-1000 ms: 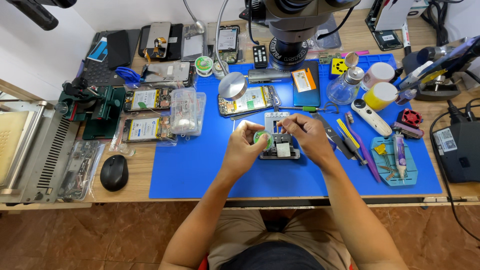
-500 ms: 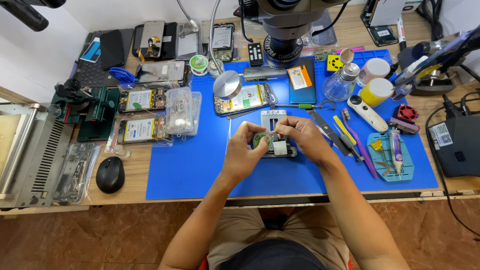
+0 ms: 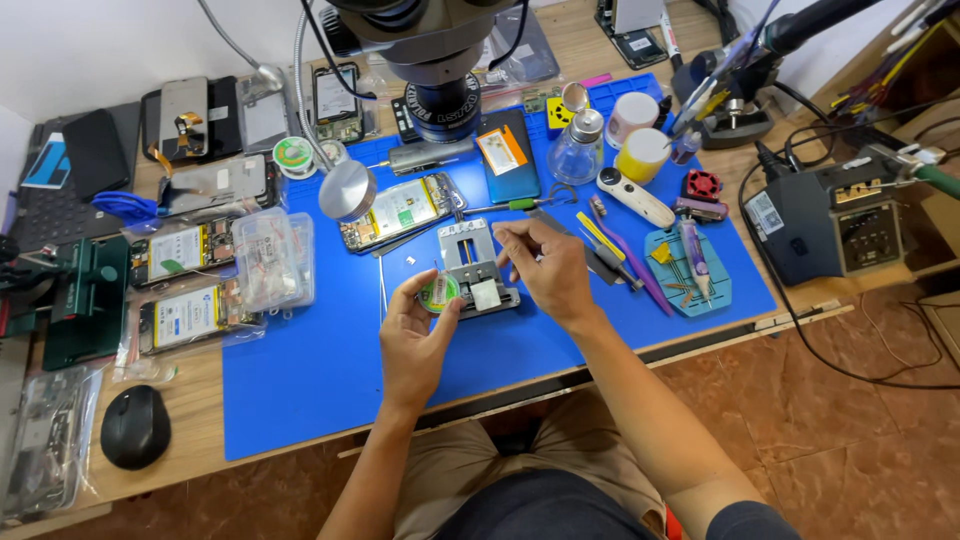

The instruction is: The person uses a hot air gun and tweezers to work on a small electronic component held in a vise. They then use a soldering iron to apply solder to the component. The person also handles a small green circular object and a small circuit board.

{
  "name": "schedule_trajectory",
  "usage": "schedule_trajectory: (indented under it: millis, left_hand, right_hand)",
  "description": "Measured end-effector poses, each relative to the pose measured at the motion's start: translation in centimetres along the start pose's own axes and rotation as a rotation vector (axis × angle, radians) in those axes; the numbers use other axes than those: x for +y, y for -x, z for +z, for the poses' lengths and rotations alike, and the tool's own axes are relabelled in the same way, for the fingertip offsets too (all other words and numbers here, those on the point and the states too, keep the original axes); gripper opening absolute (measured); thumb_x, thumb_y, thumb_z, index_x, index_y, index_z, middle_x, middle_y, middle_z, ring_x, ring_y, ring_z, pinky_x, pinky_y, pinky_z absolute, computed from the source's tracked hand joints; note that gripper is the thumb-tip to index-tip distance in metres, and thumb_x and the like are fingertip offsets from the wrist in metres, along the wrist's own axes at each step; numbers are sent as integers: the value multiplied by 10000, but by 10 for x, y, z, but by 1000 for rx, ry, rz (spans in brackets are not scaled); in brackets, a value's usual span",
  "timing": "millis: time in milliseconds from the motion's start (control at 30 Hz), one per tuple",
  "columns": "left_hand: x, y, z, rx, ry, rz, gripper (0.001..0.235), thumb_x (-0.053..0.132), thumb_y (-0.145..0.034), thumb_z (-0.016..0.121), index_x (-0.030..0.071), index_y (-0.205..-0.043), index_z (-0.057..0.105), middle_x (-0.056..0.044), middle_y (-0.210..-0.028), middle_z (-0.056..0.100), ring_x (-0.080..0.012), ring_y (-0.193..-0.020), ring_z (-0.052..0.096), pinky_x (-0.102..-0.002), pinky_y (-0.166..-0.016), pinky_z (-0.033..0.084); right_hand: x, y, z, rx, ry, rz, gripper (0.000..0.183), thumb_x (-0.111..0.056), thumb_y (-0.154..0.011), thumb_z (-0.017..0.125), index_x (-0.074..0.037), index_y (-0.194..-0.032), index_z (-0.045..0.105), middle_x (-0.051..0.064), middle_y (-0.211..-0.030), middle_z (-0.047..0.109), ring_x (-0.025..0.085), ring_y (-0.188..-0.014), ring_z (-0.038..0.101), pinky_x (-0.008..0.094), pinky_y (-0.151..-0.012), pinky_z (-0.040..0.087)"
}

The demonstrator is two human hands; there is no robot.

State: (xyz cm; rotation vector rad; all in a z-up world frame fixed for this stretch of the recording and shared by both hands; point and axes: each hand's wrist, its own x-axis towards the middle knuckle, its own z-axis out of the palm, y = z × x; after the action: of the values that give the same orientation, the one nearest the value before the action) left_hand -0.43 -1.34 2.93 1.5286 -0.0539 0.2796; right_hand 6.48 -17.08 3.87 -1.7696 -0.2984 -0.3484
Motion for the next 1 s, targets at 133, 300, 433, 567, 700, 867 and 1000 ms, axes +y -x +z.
schedule_trajectory:
  millis: [133, 300, 433, 567, 700, 867, 1000]
  left_hand:
    - [-7, 8, 9, -20, 46, 81, 460, -37, -804, 615, -71, -1217, 416, -238, -1077, 556, -285, -916, 634, -389, -821, 511]
    - [-18, 15, 14, 16, 81, 123, 437, -50, -821, 582, -69, -1216, 396, -249, -1124, 524, -288, -924, 628, -414, -847, 503]
    - [-15, 17, 12, 32, 66, 150, 412, -39, -842, 559, -52, -1216, 388, -238, -1166, 504, -282, -938, 623, -425, -861, 500]
    - [-17, 18, 10, 48, 67, 151, 433, -37, -826, 579, -52, -1217, 392, -234, -1142, 518, -272, -905, 634, -415, -838, 506]
    - [-20, 17, 9, 61, 71, 159, 439, -42, -816, 592, -62, -1210, 398, -239, -1133, 525, -273, -883, 641, -409, -827, 506]
    - [-24, 18, 8, 66, 95, 147, 448, -44, -807, 603, -63, -1209, 406, -240, -1122, 535, -280, -875, 647, -405, -820, 508]
    - [-25, 18, 7, 62, 106, 139, 443, -44, -807, 603, -65, -1205, 410, -236, -1113, 539, -288, -882, 646, -405, -820, 508]
  right_hand:
    - [14, 17, -10, 31, -54, 27, 325, -254, -825, 703, -87, -567, 597, 33, -394, 536, 97, -343, 498, 187, -400, 415]
    - [-13, 29, -29, -186, -911, 466, 701, -515, -929, 180, 54, -1140, 532, 240, -969, 592, 298, -913, 584, 393, -865, 471]
    - [-18, 31, -34, -170, -1067, 550, 514, -312, -939, 360, 71, -1271, 441, 266, -1241, 520, 340, -1169, 496, 426, -1001, 402]
    - [15, 34, -27, -36, -1070, 553, 261, -36, -893, 484, 100, -1107, 545, 265, -1037, 624, 350, -970, 620, 452, -872, 509]
    - [40, 33, -18, 86, -862, 592, 167, -114, -832, 660, -1, -786, 546, 158, -594, 573, 238, -502, 603, 317, -462, 521]
    - [39, 31, -15, 101, -803, 595, 287, -215, -822, 703, -38, -703, 509, 92, -453, 454, 160, -349, 472, 244, -316, 419]
    - [4, 28, -9, 87, -721, 465, 96, -42, -868, 586, 53, -853, 580, 213, -737, 642, 268, -674, 672, 357, -623, 579]
